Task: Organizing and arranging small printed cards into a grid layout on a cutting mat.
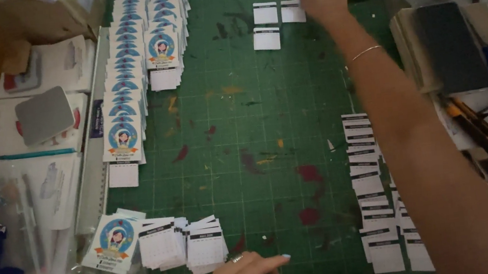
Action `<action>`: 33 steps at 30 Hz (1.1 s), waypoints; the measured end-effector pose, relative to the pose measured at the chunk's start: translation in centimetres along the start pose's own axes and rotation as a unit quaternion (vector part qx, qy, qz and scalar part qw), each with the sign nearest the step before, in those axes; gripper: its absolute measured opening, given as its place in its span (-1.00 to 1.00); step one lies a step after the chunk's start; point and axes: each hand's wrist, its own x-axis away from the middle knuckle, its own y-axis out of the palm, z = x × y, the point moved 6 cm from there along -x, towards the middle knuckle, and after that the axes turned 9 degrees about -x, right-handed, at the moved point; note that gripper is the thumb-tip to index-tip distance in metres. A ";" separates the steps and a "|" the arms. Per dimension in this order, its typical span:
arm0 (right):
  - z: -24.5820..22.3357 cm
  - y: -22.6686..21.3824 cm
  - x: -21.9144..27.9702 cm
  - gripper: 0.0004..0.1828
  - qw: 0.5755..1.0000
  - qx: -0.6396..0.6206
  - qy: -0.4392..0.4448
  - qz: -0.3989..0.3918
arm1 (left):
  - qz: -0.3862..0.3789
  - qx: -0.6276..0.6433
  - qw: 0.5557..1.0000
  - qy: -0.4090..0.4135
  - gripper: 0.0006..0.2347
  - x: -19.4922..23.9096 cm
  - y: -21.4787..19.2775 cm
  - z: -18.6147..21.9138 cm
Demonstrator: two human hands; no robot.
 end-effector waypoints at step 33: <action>3.1 -8.9 5.7 0.13 0.955 0.067 0.235 -0.170 | -0.096 -0.066 0.989 -0.093 -0.53 0.7 1.3 -2.0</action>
